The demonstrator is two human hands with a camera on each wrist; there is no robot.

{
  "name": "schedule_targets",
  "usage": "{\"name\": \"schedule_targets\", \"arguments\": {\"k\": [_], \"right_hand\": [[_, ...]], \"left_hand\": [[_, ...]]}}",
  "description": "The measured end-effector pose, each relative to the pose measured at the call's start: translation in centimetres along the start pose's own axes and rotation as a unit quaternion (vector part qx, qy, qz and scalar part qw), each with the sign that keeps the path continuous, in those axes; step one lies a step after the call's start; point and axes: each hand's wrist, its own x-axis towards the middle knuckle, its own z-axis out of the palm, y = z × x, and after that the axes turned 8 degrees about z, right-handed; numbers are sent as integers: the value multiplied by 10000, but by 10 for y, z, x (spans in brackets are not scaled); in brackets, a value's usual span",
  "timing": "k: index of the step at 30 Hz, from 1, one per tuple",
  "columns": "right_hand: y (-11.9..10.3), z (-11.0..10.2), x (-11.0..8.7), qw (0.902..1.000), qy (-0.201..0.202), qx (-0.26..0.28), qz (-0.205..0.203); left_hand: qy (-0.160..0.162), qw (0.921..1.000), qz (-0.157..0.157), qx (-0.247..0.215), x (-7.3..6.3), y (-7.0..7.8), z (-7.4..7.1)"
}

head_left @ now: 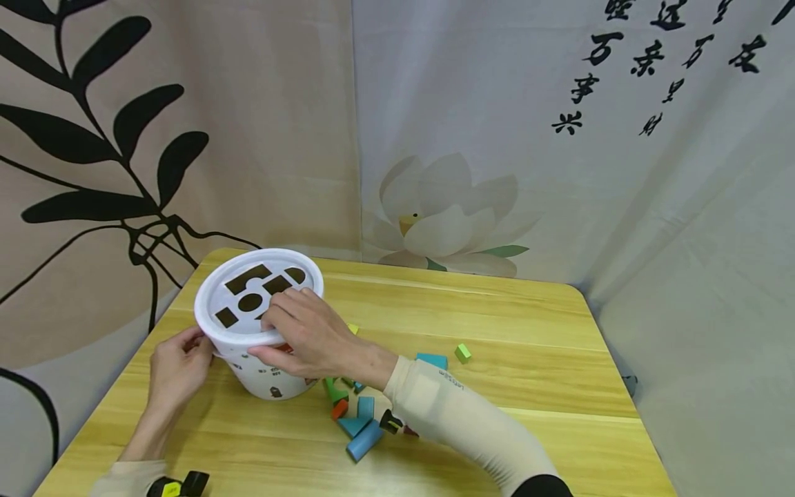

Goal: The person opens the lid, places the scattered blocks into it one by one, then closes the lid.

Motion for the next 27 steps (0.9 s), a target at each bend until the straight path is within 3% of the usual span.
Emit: {"name": "schedule_targets", "arguments": {"k": [12,20,27], "right_hand": [[-2,4,1,9998,193,-17,105],[-1,4,0,9996,260,-100,82],[-1,2,-1,9998,99,1,144]], "left_hand": [[132,9998,-26,-156,0,-1,1],[2,9997,-113,-199,0,-2,1],[64,9998,-68,-148,0,-2,3]]}}
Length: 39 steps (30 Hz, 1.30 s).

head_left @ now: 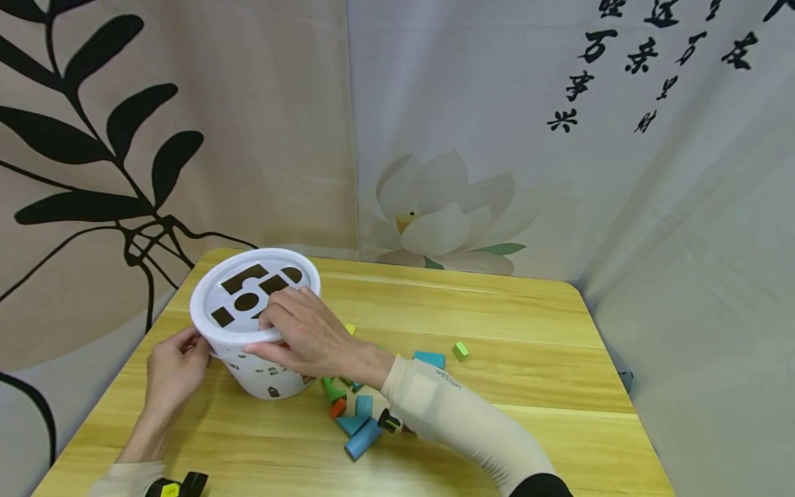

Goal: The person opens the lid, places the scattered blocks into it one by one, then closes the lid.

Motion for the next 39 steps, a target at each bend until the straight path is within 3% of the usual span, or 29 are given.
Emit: {"name": "schedule_targets", "arguments": {"k": [6,13,20,23,28,30,35,39], "right_hand": [[0,-4,2,9996,-249,116,91],[3,-15,9,9920,-183,1211,289],[6,-17,10,9848,-116,1684,413],[8,-20,10,9712,150,2264,732],[16,-33,8,9281,746,3347,1451],[20,-42,5,9159,938,3549,1624],[33,-63,-4,9108,1293,3506,1756],[46,-74,-18,9035,1546,3530,1878]], "left_hand": [[57,9999,82,-43,-1,0,-1],[63,9998,208,48,0,-2,-1],[53,9996,245,87,0,-2,-1],[87,9996,257,113,-1,-2,-1],[149,9984,461,297,-1,-3,1],[157,9971,625,395,0,-5,-1],[290,9937,984,451,4,-5,-14],[646,9833,1701,27,9,7,-22]]}}
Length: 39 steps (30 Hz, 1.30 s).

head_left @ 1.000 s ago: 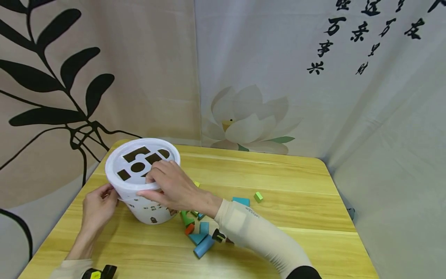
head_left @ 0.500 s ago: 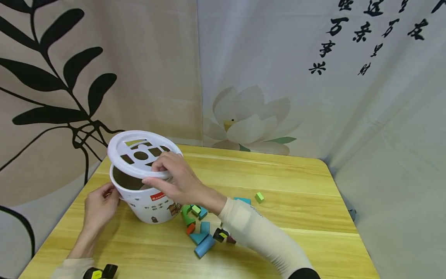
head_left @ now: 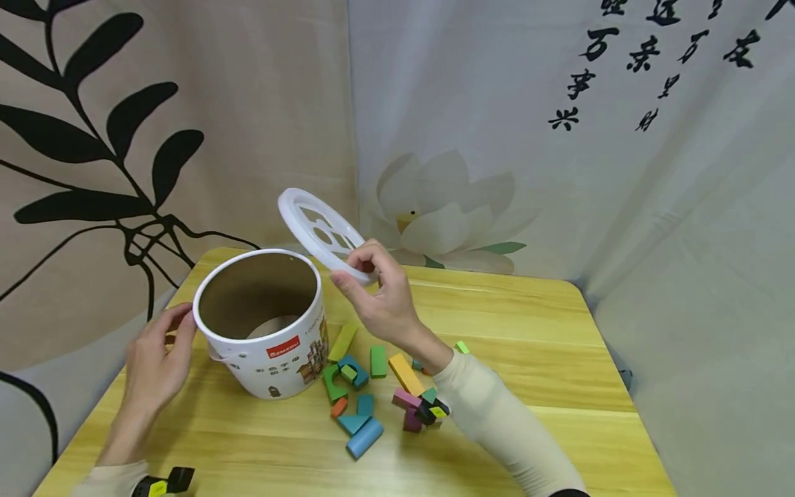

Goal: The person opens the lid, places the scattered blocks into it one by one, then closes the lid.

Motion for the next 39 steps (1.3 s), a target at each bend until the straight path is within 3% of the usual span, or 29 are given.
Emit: {"name": "schedule_targets", "arguments": {"k": [4,8,12,16,19,23,27,32,39], "right_hand": [[8,-22,-11,9995,252,31,207],[16,-46,-23,9979,448,-161,444],[22,-70,-35,9940,637,-519,725],[27,-93,-47,9887,814,-839,936],[30,-109,-58,9836,974,-1015,1128],[33,-128,-75,9737,1197,-1294,1444],[35,-147,-91,9598,1435,-1610,1794],[36,-172,-107,9455,1692,-1907,2028],[40,-207,-126,9202,1955,-2388,2407]], "left_hand": [[422,9943,899,-379,7,19,-7],[558,9828,1735,-304,10,41,-12],[410,9619,2691,-263,13,59,-11],[-26,9447,3277,-129,14,72,-5],[-547,9389,3395,166,12,75,-1],[-942,9295,3528,516,11,72,3],[-902,9211,3720,716,12,68,8],[-891,9196,3772,640,14,65,11],[-1161,9123,3890,531,18,64,8]]}}
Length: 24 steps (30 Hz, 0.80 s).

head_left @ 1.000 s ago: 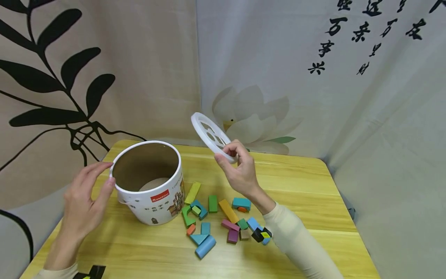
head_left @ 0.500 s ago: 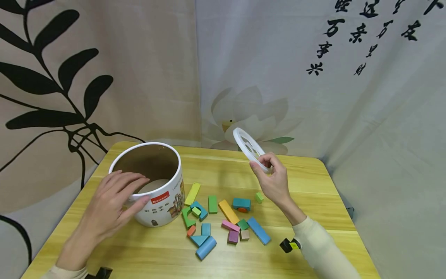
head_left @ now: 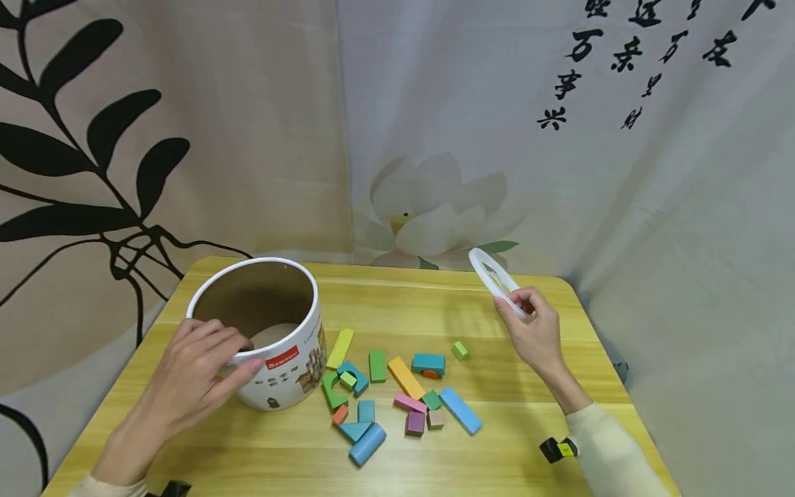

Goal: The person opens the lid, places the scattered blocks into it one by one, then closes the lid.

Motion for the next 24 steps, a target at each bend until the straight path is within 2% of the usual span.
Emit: {"name": "schedule_targets", "arguments": {"k": [6,10,15,24], "right_hand": [[32,-21,5,9971,158,-728,121],[59,-29,10,9905,206,-1350,-178],[87,-37,16,9774,132,-2046,-520],[121,-51,22,9669,-169,-2543,-150]], "left_hand": [[-197,9997,119,-19,0,-2,-4],[-235,9996,181,26,0,-4,-5],[-236,9994,229,49,0,-4,-4],[-184,9997,171,-36,0,-4,-3]]}}
